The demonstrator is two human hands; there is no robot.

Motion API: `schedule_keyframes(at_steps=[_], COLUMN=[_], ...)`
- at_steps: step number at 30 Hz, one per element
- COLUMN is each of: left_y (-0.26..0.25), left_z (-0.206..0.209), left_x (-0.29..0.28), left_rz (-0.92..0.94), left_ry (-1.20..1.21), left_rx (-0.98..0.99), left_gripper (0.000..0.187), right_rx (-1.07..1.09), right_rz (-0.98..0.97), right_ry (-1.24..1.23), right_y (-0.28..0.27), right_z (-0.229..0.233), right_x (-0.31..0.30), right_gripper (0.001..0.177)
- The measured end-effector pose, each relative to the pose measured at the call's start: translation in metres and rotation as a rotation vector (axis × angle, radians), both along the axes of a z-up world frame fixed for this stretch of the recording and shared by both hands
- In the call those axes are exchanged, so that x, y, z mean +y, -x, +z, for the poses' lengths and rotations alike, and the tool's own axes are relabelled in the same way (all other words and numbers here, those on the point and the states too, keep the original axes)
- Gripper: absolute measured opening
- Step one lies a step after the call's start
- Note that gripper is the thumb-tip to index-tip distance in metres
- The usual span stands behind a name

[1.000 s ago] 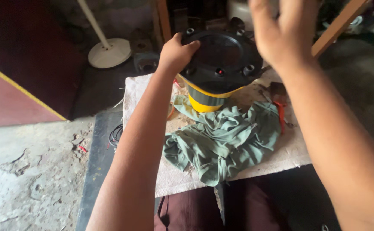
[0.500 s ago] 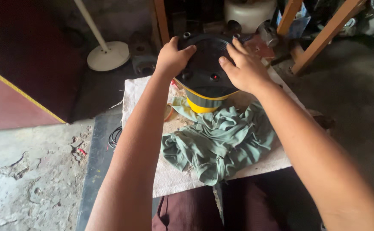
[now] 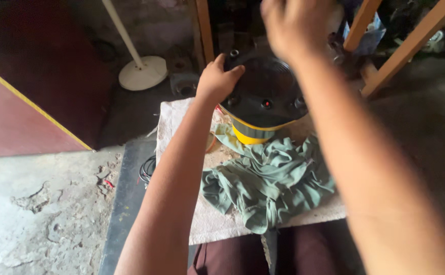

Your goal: The person disassembles a yellow and black blender base by using a screwdriver to remove screws, wipes the internal motor components with a cloth, and applies lubricant from a tube into the motor assembly.

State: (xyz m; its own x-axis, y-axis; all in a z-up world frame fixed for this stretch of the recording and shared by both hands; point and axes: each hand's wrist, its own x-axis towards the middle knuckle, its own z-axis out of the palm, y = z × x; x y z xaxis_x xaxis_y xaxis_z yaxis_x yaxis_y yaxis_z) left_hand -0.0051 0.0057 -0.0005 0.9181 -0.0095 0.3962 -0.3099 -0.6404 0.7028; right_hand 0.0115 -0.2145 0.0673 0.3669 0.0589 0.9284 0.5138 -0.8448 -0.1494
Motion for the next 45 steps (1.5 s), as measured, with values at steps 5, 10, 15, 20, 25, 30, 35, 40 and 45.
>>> schedule_keyframes(at_steps=[5,10,15,20,25,30,35,40,45], left_y=[0.004,0.003,0.01,0.009,-0.003,0.0,-0.002,-0.004,-0.031], left_z=[0.002,0.009,0.003,0.015,0.017,0.019,0.015,0.008,-0.003], left_x=[0.002,-0.001,0.0,-0.011,-0.017,-0.021,-0.023,-0.02,-0.01], left_rz=[-0.023,-0.034,-0.039,0.036,0.087,0.145,0.151,0.12,0.022], left_ry=[-0.026,0.016,0.119,0.099,0.062,0.086,0.051,0.125,0.215], left_rx=[0.04,-0.024,0.02,0.13,0.161,0.189,0.17,0.113,0.193], left_gripper=[0.064,0.067,0.066,0.058,0.056,0.055,0.058,0.067,0.059], right_rx=[0.664,0.647,0.606,0.804,0.548,0.698,0.715,0.936,0.909], right_rz=[-0.017,0.196,0.703,-0.021,-0.257,-0.236,0.054,0.02,0.105], right_ry=[0.363,0.311,-0.438,-0.012,0.182,-0.007,0.222,0.487,0.03], right_y=[0.001,-0.014,0.003,0.123,0.202,0.221,0.233,0.213,0.184], right_z=[-0.045,-0.058,-0.076,-0.188,-0.226,-0.167,-0.157,-0.179,-0.162], right_x=[0.035,0.015,-0.084,-0.138,-0.114,-0.027,0.068,0.062,-0.028], right_gripper=[0.057,0.052,0.04,0.065,0.021,0.02,0.058,0.031,0.054])
